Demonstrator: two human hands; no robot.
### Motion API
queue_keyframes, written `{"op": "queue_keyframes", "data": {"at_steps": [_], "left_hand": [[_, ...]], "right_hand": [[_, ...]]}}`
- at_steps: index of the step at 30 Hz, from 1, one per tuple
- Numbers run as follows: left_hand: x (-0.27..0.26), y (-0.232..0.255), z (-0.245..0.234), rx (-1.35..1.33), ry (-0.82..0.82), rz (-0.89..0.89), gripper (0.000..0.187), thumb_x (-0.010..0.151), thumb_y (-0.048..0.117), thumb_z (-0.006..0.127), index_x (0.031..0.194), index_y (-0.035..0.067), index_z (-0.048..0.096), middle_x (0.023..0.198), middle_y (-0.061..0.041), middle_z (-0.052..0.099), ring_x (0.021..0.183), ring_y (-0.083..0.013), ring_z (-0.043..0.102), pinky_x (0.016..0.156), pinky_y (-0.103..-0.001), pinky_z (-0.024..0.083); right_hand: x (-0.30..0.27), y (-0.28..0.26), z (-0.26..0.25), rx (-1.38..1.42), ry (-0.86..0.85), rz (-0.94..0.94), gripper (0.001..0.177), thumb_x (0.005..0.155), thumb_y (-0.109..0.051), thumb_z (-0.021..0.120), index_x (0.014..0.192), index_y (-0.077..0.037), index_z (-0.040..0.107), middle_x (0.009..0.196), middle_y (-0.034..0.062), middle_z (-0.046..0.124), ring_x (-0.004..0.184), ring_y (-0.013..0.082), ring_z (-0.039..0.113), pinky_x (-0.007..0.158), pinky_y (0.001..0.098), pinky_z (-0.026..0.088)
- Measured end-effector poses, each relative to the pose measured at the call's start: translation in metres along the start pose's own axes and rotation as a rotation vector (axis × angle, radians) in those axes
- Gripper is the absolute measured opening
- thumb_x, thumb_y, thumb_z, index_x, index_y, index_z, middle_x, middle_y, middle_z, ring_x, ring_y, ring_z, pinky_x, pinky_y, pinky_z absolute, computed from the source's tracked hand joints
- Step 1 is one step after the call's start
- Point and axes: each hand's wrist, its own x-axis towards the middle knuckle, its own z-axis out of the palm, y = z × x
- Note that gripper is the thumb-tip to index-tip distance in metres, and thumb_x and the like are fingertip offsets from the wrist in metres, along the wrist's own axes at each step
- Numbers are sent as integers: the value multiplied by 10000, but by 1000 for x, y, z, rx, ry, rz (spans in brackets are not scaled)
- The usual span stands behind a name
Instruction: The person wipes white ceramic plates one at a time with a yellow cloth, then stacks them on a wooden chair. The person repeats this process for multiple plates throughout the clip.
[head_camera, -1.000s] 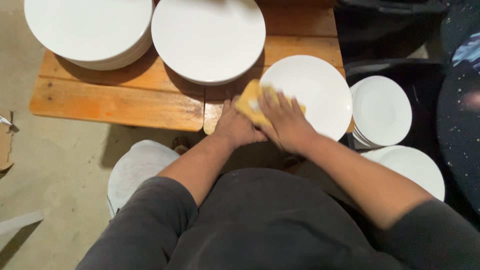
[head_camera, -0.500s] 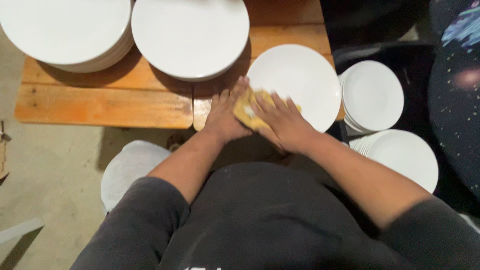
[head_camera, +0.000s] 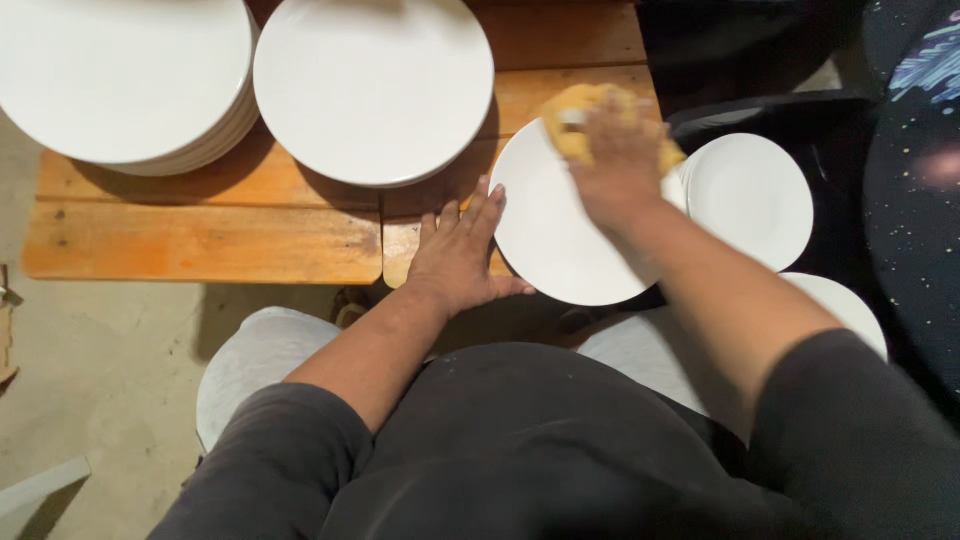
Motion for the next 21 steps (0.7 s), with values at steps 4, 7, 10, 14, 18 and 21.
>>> {"op": "queue_keyframes", "data": {"at_steps": [4,7,10,14,18,21], "left_hand": [[3,-1,7,18,10,-14,1396,674,823,724,1630,163,-50,1711,-61,10,1547,-388,136,1227,-592,137],[5,-3,11,5,25,-17,1433,668,820,742,1637,135,-62,1701,-70,57,1557,-386,142,1242,-588,140],[5,-4,16,-7,70,-4,1410,674,723,790,1635,129,-54,1716,-73,33,1540,-386,160,1239,-582,144],[4,-4,28,92,159,55,1326,707,593,837,1625,112,10,1702,-184,-28,1541,-427,113,1189,-613,146],[19,16,41,425,69,437,1101,787,542,766,1602,164,129,1692,-177,10,1575,-452,32,1260,-599,79],[30,45,49,389,384,629,793,992,288,587,1675,170,201,1717,-133,112,1565,-441,96,1206,-674,140]], "right_hand": [[-10,-49,5,76,-9,-221,744,1031,-439,399,1635,-65,179,1703,178,68,1545,428,55,1229,569,68],[-60,-51,-9,145,-31,-371,649,1035,-414,442,1582,-89,317,1685,185,185,1529,427,183,1220,564,174],[-118,-40,-24,161,11,-511,637,990,-408,554,1515,-65,438,1612,190,359,1482,455,308,1176,579,298],[-167,-14,-33,165,-29,-509,791,770,-415,737,1436,-63,496,1499,185,459,1403,449,400,1079,544,353],[-188,22,-28,437,-34,-336,606,782,-192,737,1376,-121,640,1417,103,627,1289,316,606,1097,434,487],[-204,43,-25,1089,-137,137,531,893,-218,716,1387,-32,655,1296,245,688,1124,405,689,954,495,565]]}}
